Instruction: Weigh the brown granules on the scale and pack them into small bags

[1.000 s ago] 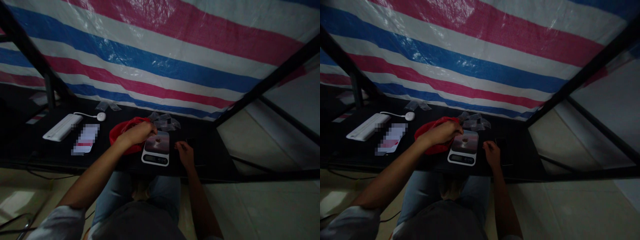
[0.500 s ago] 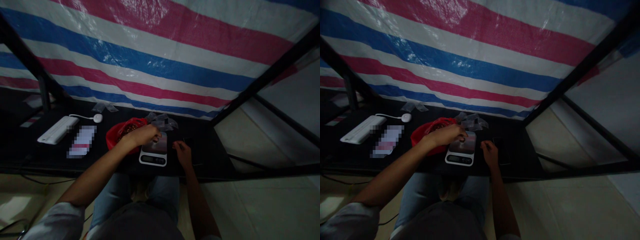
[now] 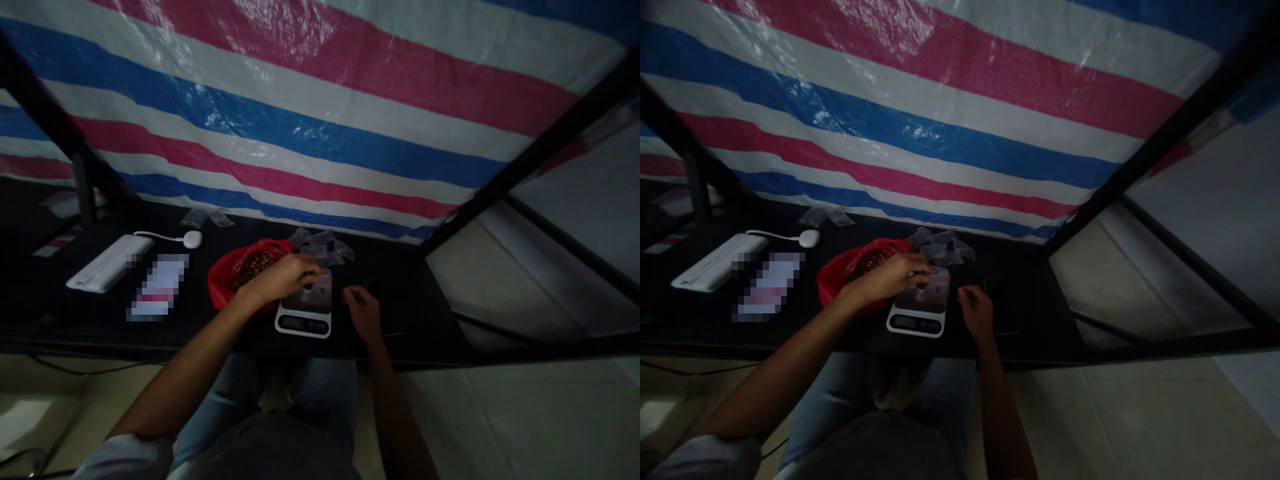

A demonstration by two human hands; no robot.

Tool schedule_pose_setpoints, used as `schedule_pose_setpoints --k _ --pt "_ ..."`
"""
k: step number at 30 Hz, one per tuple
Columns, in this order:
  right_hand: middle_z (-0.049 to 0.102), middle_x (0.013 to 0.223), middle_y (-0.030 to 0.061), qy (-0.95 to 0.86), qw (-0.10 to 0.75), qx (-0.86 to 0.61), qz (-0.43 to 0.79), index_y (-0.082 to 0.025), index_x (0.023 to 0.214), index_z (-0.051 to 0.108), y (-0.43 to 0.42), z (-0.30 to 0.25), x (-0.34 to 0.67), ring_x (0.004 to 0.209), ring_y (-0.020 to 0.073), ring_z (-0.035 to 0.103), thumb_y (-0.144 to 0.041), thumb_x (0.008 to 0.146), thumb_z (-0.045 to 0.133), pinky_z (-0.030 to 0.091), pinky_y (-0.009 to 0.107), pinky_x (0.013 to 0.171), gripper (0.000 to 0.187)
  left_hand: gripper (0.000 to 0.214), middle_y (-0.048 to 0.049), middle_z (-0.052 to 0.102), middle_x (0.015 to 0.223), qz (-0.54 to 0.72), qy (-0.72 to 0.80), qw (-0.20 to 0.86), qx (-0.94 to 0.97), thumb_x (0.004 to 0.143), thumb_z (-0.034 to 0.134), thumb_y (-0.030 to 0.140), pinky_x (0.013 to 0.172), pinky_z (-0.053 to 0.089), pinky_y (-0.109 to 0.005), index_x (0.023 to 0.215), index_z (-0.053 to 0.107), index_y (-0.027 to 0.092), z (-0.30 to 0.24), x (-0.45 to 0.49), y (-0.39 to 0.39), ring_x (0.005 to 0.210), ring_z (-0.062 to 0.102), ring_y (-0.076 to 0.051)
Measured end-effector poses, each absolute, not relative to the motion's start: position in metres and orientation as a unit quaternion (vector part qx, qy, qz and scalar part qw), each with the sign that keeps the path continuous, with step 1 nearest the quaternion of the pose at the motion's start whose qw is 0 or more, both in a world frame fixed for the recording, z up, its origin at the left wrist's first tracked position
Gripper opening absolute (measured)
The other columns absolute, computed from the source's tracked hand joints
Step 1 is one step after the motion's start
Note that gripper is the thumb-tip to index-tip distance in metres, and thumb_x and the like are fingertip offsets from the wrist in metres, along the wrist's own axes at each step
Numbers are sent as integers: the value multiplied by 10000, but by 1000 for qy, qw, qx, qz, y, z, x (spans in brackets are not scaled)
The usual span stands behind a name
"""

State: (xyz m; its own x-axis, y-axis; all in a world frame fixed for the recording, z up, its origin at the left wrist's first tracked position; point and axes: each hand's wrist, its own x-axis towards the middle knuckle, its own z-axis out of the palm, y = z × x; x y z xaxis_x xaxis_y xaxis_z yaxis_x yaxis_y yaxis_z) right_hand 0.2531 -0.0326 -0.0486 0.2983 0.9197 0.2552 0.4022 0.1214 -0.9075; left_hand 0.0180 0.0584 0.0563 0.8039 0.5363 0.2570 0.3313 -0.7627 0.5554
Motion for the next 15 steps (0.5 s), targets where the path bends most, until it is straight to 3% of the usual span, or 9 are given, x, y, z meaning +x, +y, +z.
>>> schedule_pose_setpoints --k 9,15 --pt "729 926 56 -694 413 -577 124 -220 912 733 -29 -19 230 928 233 657 -249 894 676 496 387 877 67 193 -76 752 1061 269 234 280 891 964 616 180 910 511 -269 1100 754 170 31 23 51 1003 703 -183" --pt "711 898 68 -736 318 -590 95 -206 867 725 -20 -10 219 918 258 620 -139 882 670 479 394 864 88 227 -87 754 1141 251 248 275 894 970 603 189 956 506 -291 1150 741 178 34 17 49 1069 700 -205"
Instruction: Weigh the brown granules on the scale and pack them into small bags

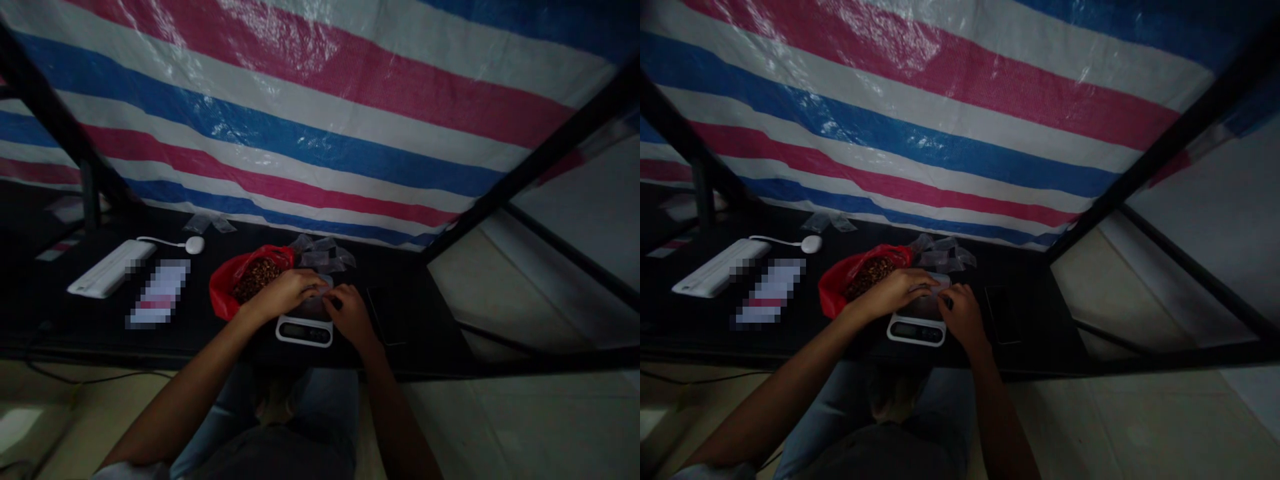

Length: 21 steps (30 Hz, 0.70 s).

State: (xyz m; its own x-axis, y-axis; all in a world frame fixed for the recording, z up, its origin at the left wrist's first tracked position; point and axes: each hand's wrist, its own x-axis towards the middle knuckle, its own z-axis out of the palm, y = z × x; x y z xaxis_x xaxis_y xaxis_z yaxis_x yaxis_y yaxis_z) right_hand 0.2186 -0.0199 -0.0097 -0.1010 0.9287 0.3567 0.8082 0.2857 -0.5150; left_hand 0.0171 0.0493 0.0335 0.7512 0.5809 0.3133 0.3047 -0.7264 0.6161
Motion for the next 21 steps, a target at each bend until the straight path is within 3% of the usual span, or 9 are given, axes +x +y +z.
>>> schedule_pose_setpoints --k 6,11,15,21 --pt "731 925 60 -745 301 -583 122 -214 889 706 -20 -5 224 920 242 638 -117 917 614 465 403 918 137 250 -80 759 1183 247 269 287 886 964 601 176 992 499 -297 1183 721 175 38 10 45 1103 700 -206" --pt "742 943 57 -737 351 -560 143 -221 941 726 -16 11 216 921 228 643 -169 941 601 480 370 865 135 302 -75 773 1122 275 319 260 869 989 466 141 959 513 -288 1118 737 170 45 -10 56 1055 709 -191" --pt "745 976 54 -750 366 -528 156 -242 945 751 -12 19 202 960 234 643 -236 973 574 480 380 891 180 297 -96 776 1091 170 393 216 878 923 480 125 908 519 -318 992 764 174 55 -30 57 1038 712 -234" --pt "723 962 67 -728 386 -540 170 -239 954 762 -14 17 197 948 227 647 -307 1009 517 492 375 879 260 253 -123 784 986 -5 469 220 856 886 603 366 698 500 -318 961 771 192 46 -50 33 913 733 -288"
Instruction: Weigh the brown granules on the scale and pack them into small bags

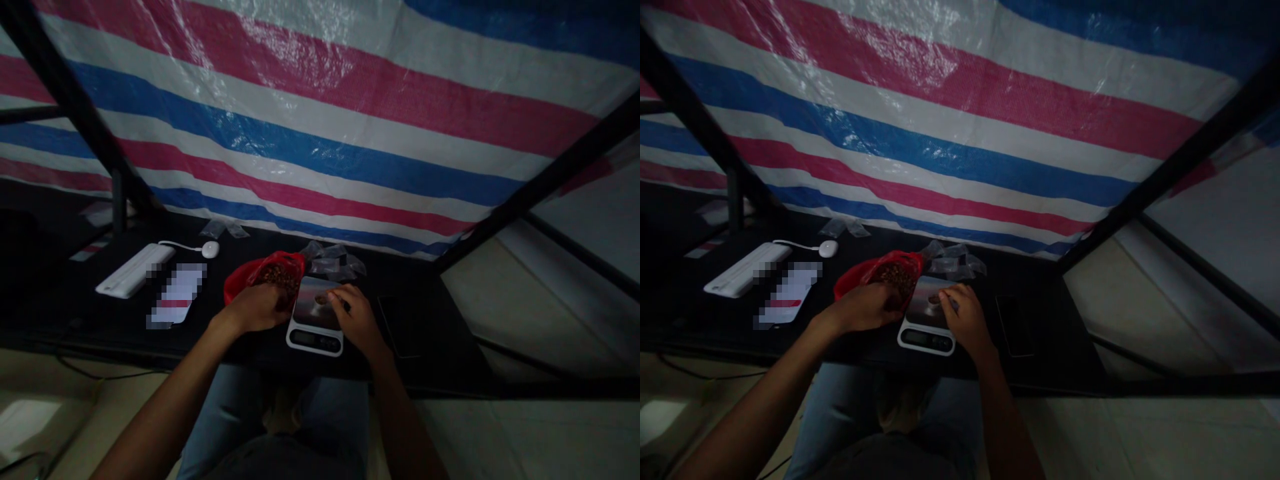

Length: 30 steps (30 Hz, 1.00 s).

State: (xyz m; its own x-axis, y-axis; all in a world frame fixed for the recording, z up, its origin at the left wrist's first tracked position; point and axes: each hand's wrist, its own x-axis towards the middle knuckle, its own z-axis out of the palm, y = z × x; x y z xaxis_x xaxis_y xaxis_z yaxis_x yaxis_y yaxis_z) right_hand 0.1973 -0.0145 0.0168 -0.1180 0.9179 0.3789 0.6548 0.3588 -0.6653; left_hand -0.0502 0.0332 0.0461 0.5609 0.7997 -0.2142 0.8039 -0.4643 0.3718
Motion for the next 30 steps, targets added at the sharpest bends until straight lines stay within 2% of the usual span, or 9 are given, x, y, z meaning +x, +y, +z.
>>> schedule_pose_setpoints --k 4,10,15,19,21,23,25,27,30 --pt "721 955 72 -720 395 -545 167 -225 955 752 -18 15 203 935 231 649 -310 979 558 493 378 868 213 268 -122 781 950 -24 472 224 852 931 523 295 692 476 -300 914 764 179 41 -59 33 867 730 -256" --pt "727 958 73 -700 409 -562 163 -225 945 744 -21 12 216 944 239 655 -317 953 579 498 397 879 189 231 -64 769 988 97 448 274 845 944 508 288 780 481 -284 958 717 192 53 -82 32 884 704 -206" --pt "729 953 75 -678 414 -587 156 -229 921 742 -23 4 230 930 245 656 -332 942 580 505 408 859 194 256 -48 783 981 33 430 331 839 913 496 191 762 499 -265 984 742 200 47 -89 27 879 715 -199" --pt "731 958 80 -666 422 -594 160 -231 918 740 -25 -7 239 937 252 664 -352 939 579 506 425 878 202 295 -113 751 1138 72 463 239 851 946 475 181 902 515 -294 1102 725 176 41 -76 45 1032 707 -230" --pt "730 962 84 -656 431 -598 161 -228 918 738 -27 -14 243 940 254 667 -359 938 581 509 431 885 205 310 -149 697 1267 53 480 188 856 897 619 248 942 521 -325 1184 701 165 41 -67 58 1114 686 -274" --pt "731 967 88 -646 442 -601 162 -227 917 737 -28 -20 245 943 254 669 -363 938 583 514 431 885 206 448 -178 639 1366 21 497 159 853 809 735 241 961 523 -352 1245 680 156 40 -61 68 1166 666 -312" --pt "731 968 89 -636 452 -604 162 -225 916 738 -30 -27 245 939 250 669 -365 934 588 518 423 880 206 425 -192 651 1351 3 504 146 851 802 722 176 960 523 -362 1224 694 141 40 -57 74 1151 677 -319" --pt "729 961 86 -617 469 -612 156 -219 931 737 -34 -32 244 918 242 669 -371 928 591 522 407 857 211 316 -186 716 1236 0 502 145 853 849 636 127 935 527 -358 1151 727 130 40 -56 75 1086 708 -306" --pt "722 917 74 -575 504 -628 144 -205 968 731 -39 -38 242 839 223 654 -390 928 578 517 368 772 243 301 -174 758 1143 4 496 141 857 900 534 105 909 527 -346 1104 753 140 42 -58 74 1068 722 -300"
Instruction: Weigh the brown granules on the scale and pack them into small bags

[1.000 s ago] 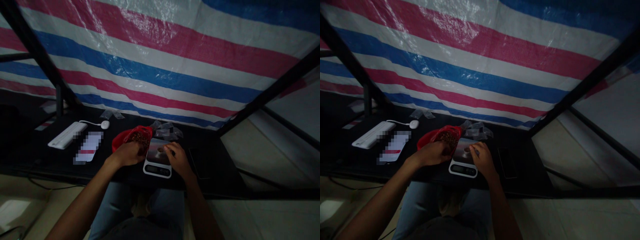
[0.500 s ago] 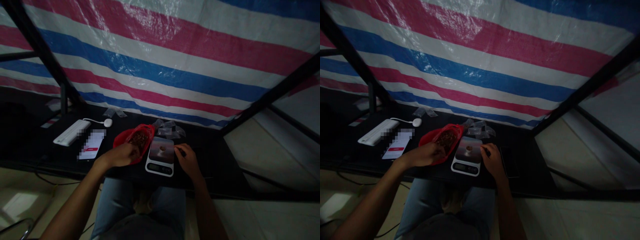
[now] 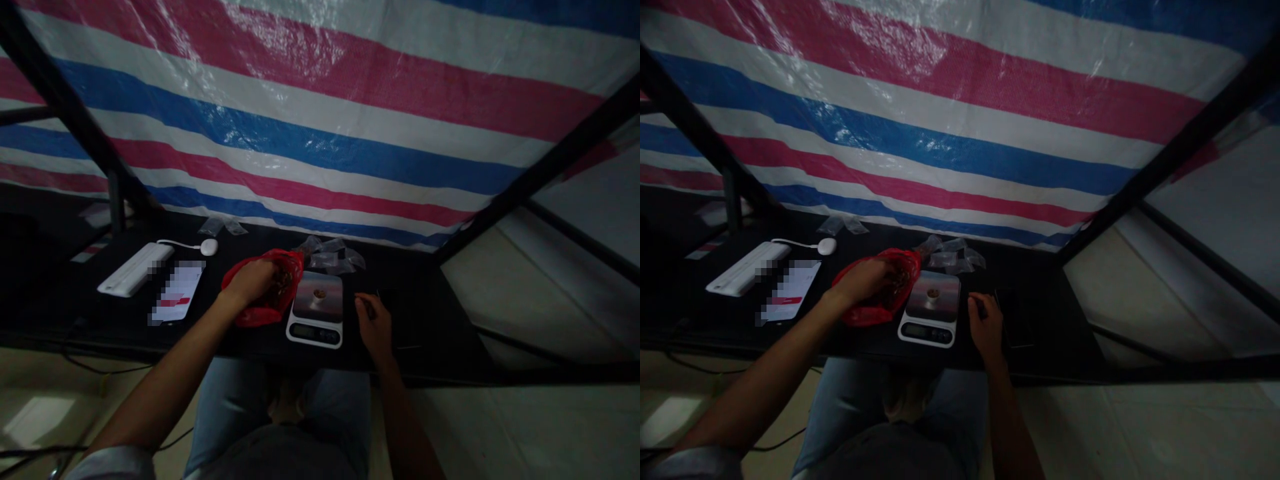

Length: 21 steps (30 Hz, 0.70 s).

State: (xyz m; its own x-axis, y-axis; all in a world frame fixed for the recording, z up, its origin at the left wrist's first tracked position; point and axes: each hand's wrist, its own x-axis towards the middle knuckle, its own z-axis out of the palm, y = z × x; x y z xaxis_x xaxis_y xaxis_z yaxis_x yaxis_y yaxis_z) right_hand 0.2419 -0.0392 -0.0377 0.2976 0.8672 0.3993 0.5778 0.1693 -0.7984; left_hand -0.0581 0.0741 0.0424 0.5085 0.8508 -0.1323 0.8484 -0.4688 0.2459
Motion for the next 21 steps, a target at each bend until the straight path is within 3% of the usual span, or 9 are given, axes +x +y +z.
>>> schedule_pose_setpoints --k 10,21 --pt "667 807 45 -559 527 -626 137 -190 973 731 -46 -40 242 708 189 577 -428 932 554 464 323 665 299 274 -85 756 1227 37 435 184 880 913 581 162 999 483 -285 1100 769 228 38 -72 84 1144 695 -227" --pt "677 839 54 -552 528 -628 149 -183 954 727 -47 -41 244 725 193 585 -424 937 552 457 323 676 299 249 -65 765 1174 103 388 207 892 940 577 232 975 486 -273 1099 768 212 48 -74 83 1085 705 -209"
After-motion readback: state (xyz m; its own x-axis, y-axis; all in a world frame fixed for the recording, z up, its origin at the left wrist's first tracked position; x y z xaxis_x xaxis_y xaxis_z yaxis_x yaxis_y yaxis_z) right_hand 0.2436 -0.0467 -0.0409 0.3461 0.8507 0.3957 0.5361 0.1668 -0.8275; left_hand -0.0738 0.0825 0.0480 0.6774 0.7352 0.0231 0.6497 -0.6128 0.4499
